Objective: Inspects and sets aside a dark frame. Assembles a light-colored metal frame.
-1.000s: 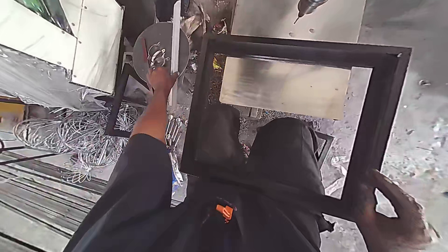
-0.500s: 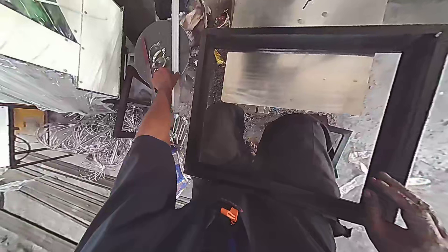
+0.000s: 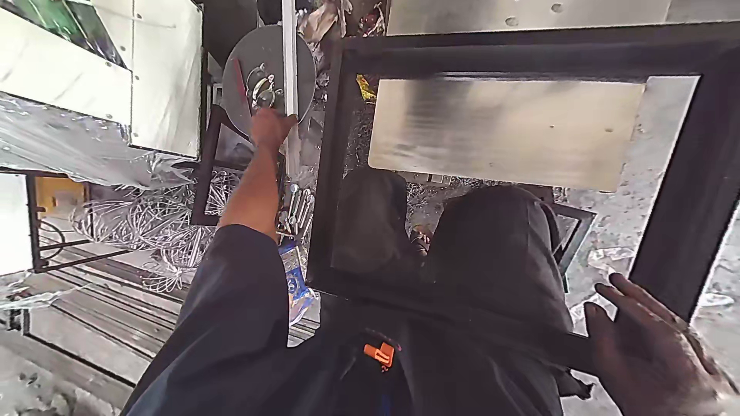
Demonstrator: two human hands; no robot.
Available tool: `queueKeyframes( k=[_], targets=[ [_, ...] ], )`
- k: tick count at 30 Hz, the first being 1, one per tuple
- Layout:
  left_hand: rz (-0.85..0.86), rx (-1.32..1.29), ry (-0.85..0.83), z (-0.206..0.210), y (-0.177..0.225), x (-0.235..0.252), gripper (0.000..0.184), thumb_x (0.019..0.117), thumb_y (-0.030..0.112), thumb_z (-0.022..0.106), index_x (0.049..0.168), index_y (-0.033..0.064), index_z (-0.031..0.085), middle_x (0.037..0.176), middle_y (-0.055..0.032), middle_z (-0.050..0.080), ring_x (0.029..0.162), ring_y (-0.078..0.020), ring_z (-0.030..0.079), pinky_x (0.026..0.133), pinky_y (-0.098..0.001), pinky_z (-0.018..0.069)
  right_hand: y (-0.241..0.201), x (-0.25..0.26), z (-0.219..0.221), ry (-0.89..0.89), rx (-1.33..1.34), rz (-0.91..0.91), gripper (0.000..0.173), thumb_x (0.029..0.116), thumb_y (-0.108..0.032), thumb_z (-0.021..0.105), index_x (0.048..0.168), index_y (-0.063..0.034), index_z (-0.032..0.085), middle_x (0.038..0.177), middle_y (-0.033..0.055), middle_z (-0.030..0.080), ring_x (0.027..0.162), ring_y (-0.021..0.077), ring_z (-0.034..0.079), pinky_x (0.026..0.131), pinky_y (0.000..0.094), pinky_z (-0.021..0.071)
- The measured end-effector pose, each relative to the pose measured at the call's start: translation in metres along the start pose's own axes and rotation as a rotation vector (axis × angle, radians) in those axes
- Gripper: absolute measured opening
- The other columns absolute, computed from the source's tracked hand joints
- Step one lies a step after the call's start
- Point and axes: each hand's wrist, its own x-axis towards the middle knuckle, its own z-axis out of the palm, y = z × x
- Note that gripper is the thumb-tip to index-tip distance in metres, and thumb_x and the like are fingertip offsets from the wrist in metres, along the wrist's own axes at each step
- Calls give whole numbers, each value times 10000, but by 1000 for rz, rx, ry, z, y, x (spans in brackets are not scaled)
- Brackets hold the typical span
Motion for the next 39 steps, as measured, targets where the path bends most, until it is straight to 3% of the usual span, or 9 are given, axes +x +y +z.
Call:
queueKeyframes(
  k=[9,15,19,25,27,30,33,36,39],
  targets=[
    [-26,-83,10,-4,-3,-3,593,870,637,664,1199,152,751,1217,-192,712,1184,-411,654,954,-710,488,1,-1,5,6,-36,14,246,990,-91,640,1218,-5,670,1313,226,671,1306,267,612,1096,340,469],
    [-89,-197,98,2,-7,1,565,847,626,669,1163,167,760,1177,-163,726,1143,-378,674,926,-667,516,3,0,5,-8,-14,5,249,995,-107,634,1221,-5,662,1306,236,669,1306,263,611,1102,336,466],
    [-40,-288,151,-4,-9,-1,525,896,576,677,1129,115,770,1140,-167,739,1130,-363,685,980,-626,512,1,3,6,6,-27,9,248,1001,-118,637,1215,1,670,1282,241,680,1283,279,627,1087,347,478],
    [28,-459,196,-23,-16,-20,454,895,483,703,1086,77,770,1035,-144,751,1002,-303,712,917,-571,541,-2,7,10,38,-13,-35,252,1002,-125,630,1216,4,664,1289,237,678,1286,274,625,1094,334,471],
    [79,-549,234,-31,-22,-35,414,928,436,688,1044,45,761,944,-128,736,872,-246,700,839,-513,553,-5,10,12,44,2,-63,259,1014,-149,614,1222,-1,655,1290,233,676,1265,262,635,1074,314,477],
    [213,-688,290,-46,-30,-70,325,957,363,669,915,44,718,769,-37,673,686,-128,625,697,-391,543,-14,19,17,63,41,-115,249,1011,-148,608,1197,9,663,1256,237,694,1220,272,665,1037,316,503],
    [267,-835,290,-67,-36,-121,294,971,291,668,948,3,720,804,-86,702,718,-172,657,719,-430,571,-42,44,24,10,146,-126,306,1002,-157,629,1227,46,674,1240,245,701,1174,309,691,1023,394,530],
    [426,-1199,285,-79,-21,-187,193,989,125,551,924,-9,676,744,-27,699,667,-108,672,663,-301,594,-83,86,36,-82,392,-78,353,980,-152,662,1282,32,668,1259,199,704,1169,250,691,1027,404,541],
    [548,-1512,207,-71,-4,-245,194,945,186,573,822,67,666,707,-7,703,626,-86,669,605,-253,578,-135,135,57,-134,649,-31,429,951,-253,702,1314,-33,647,1246,80,717,1099,137,713,928,339,623]
  ],
)
